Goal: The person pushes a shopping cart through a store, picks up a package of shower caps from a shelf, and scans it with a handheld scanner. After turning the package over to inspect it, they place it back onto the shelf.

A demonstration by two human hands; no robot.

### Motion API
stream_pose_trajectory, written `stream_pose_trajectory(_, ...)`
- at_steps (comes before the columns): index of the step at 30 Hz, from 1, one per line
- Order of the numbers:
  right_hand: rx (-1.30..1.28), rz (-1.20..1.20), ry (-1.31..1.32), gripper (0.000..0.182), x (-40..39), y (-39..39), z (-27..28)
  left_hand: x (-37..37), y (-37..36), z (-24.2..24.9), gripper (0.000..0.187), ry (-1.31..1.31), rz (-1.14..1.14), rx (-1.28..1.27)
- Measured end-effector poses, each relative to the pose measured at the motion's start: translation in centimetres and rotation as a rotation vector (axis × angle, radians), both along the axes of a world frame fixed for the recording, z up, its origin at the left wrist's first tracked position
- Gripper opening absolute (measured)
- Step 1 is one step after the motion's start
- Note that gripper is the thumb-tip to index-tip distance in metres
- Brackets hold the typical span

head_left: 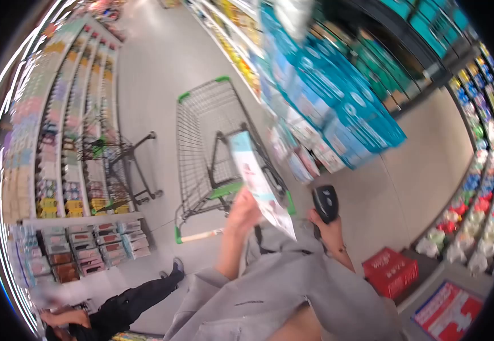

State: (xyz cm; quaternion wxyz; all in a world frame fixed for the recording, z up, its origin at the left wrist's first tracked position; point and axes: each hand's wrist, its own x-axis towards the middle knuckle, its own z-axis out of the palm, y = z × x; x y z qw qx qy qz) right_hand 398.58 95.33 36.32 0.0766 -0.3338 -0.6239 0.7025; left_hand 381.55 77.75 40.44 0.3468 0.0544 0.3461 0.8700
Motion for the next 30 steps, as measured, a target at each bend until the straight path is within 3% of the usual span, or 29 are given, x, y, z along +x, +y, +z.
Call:
stream_pose_trajectory(1,0.095,0.021,-0.059,0.024,0.2,0.1,0.3,-0.8,-0.6,-0.4,0.046,0.06,-0.012,-0.026)
stream_pose_trajectory(3,0.017,-0.011,-0.111,0.025,-0.1,0.0,1.9,-2.4,-1.3,-0.7,0.047,0.142,-0.043,-0.156)
stream_pose_trajectory(5,0.069,-0.011,-0.152,0.025,0.1,0.1,1.9,-4.4,-2.3,-1.6,0.06,0.212,-0.119,-0.219)
stream_pose_trajectory(6,0.031,-0.014,-0.096,0.026,0.2,0.1,1.2,-5.1,-2.6,-1.8,0.06,0.199,-0.133,-0.214)
stream_pose_trajectory(8,-0.028,-0.013,-0.016,0.026,0.4,0.1,1.0,-6.3,-2.6,-1.9,0.059,0.322,-0.182,-0.481)
stream_pose_trajectory(12,-0.001,-0.026,-0.027,0.023,0.8,0.2,1.0,-7.9,-1.7,-2.6,0.056,0.375,-0.299,-0.598)
stream_pose_trajectory(19,-0.053,-0.124,0.039,0.022,1.2,0.2,1.2,-8.7,0.7,-5.6,0.053,0.528,-0.394,-0.73)
stream_pose_trajectory(30,-0.087,-0.182,0.036,0.024,1.3,0.2,1.8,-8.7,3.6,-6.5,0.044,0.582,-0.497,-0.709)
